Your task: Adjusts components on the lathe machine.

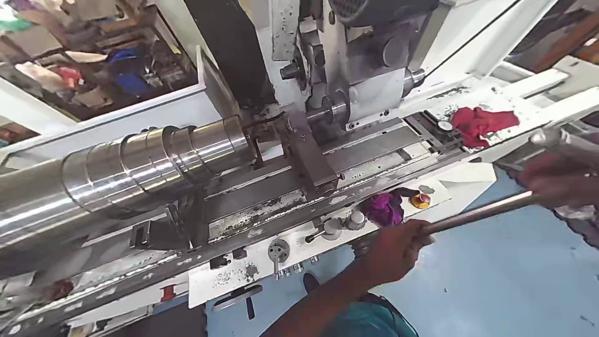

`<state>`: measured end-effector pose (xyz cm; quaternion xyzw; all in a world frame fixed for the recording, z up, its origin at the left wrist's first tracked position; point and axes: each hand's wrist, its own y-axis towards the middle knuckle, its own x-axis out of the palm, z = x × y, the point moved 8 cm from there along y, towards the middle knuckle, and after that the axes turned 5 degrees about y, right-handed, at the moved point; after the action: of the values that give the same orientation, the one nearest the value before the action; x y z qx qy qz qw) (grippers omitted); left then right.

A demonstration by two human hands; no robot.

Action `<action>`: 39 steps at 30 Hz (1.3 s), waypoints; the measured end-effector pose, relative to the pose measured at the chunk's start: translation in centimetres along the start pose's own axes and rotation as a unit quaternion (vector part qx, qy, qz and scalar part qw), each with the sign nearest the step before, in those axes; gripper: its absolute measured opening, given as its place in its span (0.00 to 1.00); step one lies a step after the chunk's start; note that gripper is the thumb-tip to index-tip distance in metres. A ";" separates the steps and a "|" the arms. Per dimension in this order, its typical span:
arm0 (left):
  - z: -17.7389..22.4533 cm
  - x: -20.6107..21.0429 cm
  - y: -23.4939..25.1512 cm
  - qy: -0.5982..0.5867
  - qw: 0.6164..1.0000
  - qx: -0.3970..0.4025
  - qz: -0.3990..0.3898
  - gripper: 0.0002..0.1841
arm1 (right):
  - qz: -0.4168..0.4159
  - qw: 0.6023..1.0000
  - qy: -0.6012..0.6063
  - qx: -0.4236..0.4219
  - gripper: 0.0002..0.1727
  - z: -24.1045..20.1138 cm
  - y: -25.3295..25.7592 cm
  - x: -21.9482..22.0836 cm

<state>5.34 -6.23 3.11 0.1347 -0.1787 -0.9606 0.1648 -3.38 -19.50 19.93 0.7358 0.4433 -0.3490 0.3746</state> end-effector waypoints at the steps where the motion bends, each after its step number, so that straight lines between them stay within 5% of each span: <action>1: -0.1 -0.7 0.4 0.011 1.000 -0.002 -0.004 0.14 | -0.001 1.000 0.014 0.014 0.13 0.3 0.5 0.0; 7: -2.8 -4.6 -2.1 0.157 0.980 -0.004 0.124 0.18 | -0.043 0.995 -0.040 -0.080 0.14 -4.1 5.6 -1.8; 12: -9.2 -4.7 -14.2 0.187 0.933 -0.246 0.183 0.19 | 0.018 0.967 -0.056 -0.248 0.15 -3.4 9.4 -2.3; 17: -9.5 -6.5 -24.1 0.192 0.851 -0.338 0.352 0.25 | 0.005 0.960 -0.037 -0.277 0.05 -3.5 13.5 0.2; 24: -7.9 -8.1 -25.5 0.235 0.794 -0.377 0.415 0.24 | -0.081 0.943 -0.034 -0.320 0.02 -4.2 17.4 6.6; 33: -9.2 -3.5 -29.9 0.227 0.769 -0.448 0.396 0.27 | -0.132 0.937 -0.032 -0.322 0.03 -4.8 19.6 9.9; 39: -7.7 -3.3 -30.8 0.233 0.767 -0.422 0.423 0.24 | -0.200 0.879 -0.105 -0.419 0.04 -6.7 19.9 9.8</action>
<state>2.55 19.82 -15.05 0.1820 0.2502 -0.7114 0.6311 19.61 -16.43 19.69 0.3645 0.6443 -0.2729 0.6145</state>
